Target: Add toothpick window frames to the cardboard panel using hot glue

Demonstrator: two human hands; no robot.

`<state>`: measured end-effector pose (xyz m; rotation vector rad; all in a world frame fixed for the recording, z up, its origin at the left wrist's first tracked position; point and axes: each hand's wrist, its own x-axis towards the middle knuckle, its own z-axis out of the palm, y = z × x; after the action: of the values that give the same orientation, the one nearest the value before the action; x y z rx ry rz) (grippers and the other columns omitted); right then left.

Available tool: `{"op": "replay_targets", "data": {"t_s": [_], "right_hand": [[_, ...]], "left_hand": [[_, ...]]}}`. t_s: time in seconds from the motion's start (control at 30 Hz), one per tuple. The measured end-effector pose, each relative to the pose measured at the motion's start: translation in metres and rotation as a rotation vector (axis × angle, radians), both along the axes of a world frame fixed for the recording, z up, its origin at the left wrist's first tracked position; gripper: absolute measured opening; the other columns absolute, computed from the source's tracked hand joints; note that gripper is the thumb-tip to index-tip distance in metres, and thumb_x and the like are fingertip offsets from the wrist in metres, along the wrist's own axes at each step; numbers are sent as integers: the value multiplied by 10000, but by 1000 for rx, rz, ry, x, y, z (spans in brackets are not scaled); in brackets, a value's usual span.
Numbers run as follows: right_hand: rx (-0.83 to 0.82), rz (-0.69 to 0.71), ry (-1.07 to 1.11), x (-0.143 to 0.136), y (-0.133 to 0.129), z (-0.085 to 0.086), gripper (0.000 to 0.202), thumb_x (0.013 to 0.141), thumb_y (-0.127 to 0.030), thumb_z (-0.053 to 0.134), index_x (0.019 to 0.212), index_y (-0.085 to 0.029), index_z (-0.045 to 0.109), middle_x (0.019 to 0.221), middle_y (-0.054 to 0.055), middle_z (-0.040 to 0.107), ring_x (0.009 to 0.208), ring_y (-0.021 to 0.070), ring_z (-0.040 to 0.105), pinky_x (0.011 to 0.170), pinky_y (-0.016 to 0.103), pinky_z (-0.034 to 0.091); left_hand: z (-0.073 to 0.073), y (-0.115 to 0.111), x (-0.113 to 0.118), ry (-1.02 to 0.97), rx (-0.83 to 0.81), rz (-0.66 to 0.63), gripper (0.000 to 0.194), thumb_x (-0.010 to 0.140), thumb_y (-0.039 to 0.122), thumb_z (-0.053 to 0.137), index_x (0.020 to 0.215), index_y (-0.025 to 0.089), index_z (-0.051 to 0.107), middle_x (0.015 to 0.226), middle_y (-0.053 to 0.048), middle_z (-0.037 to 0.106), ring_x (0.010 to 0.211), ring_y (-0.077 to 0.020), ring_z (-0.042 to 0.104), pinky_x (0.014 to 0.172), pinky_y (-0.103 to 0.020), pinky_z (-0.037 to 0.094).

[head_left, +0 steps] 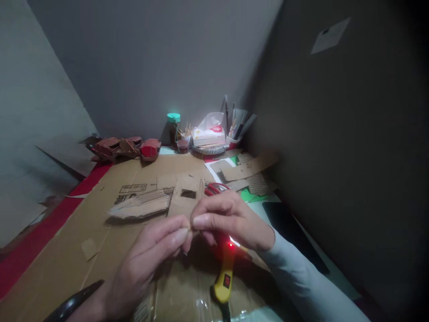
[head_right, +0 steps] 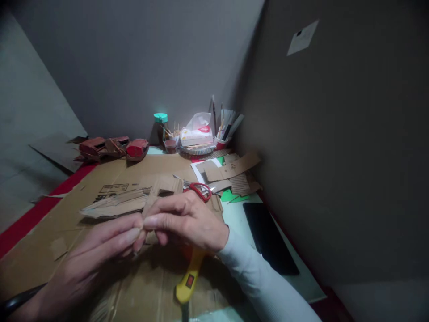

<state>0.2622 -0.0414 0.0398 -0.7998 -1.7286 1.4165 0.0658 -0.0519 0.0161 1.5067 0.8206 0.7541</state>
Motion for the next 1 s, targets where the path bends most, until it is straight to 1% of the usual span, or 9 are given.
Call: {"op": "replay_targets", "data": {"t_s": [0.1, 0.2, 0.33, 0.37, 0.5, 0.6, 0.7, 0.87, 1.0], "right_hand": [[-49, -112, 160, 0, -1, -7, 190, 874, -296, 625, 749, -155, 651, 532, -45, 560, 400, 59, 400, 392, 179, 313], [-1, -287, 224, 4, 5, -12, 204, 883, -337, 611, 798, -157, 653, 559, -46, 554, 414, 50, 392, 392, 166, 289], [43, -483, 214, 14, 19, -15, 225, 886, -332, 606, 761, -148, 635, 579, -40, 544, 428, 43, 361, 398, 163, 259], [41, -508, 204, 17, 22, -15, 228, 884, -336, 606, 760, -146, 631, 575, -42, 536, 427, 42, 357, 398, 162, 254], [41, -558, 160, 25, 28, -14, 240, 872, -349, 608, 753, -141, 621, 543, -46, 520, 424, 45, 367, 396, 160, 244], [64, -591, 125, 28, 29, -14, 234, 876, -340, 599, 750, -145, 623, 545, -38, 532, 436, 54, 381, 401, 167, 256], [76, -606, 85, 30, 32, -16, 236, 892, -332, 580, 746, -151, 619, 559, -31, 537, 465, 66, 406, 425, 173, 282], [72, -596, 10, 30, 36, -21, 266, 912, -324, 558, 723, -144, 610, 585, -18, 539, 513, 80, 434, 475, 184, 319], [56, -561, -34, 29, 39, -29, 278, 938, -308, 511, 723, -155, 597, 584, -20, 543, 492, 81, 427, 457, 182, 310]], "left_hand": [[7, 1, 9, -110, -76, -6, 309, 941, 402, 432, 700, 226, 513, 637, 44, 310, 569, -134, 259, 504, -250, 272], [23, 15, 17, -106, -40, 28, 301, 941, 405, 428, 718, 221, 509, 610, 59, 256, 538, -127, 187, 470, -245, 220], [42, 63, 16, 123, 110, 88, 250, 922, 362, 498, 750, 188, 547, 560, 75, 296, 489, -94, 234, 449, -232, 159], [43, 79, 14, 187, 176, 131, 225, 927, 348, 507, 797, 180, 582, 559, 77, 331, 481, -93, 275, 448, -224, 193], [26, 152, 7, 444, 327, 129, 191, 901, 335, 609, 852, 151, 626, 740, 19, 592, 614, -128, 555, 582, -286, 481], [4, 202, 6, 595, 375, 116, 175, 885, 311, 641, 942, 145, 644, 932, -32, 665, 788, -178, 641, 707, -360, 547], [-13, 240, 12, 686, 418, 129, 217, 878, 309, 650, 1026, 151, 644, 1079, -65, 662, 939, -224, 645, 801, -422, 548], [-31, 272, 35, 705, 450, 83, 272, 879, 330, 648, 1090, 159, 633, 1133, -71, 652, 964, -241, 646, 817, -437, 550], [-32, 280, 45, 632, 485, 72, 282, 887, 328, 639, 1112, 159, 623, 1157, -81, 646, 995, -245, 642, 845, -458, 542]]}}
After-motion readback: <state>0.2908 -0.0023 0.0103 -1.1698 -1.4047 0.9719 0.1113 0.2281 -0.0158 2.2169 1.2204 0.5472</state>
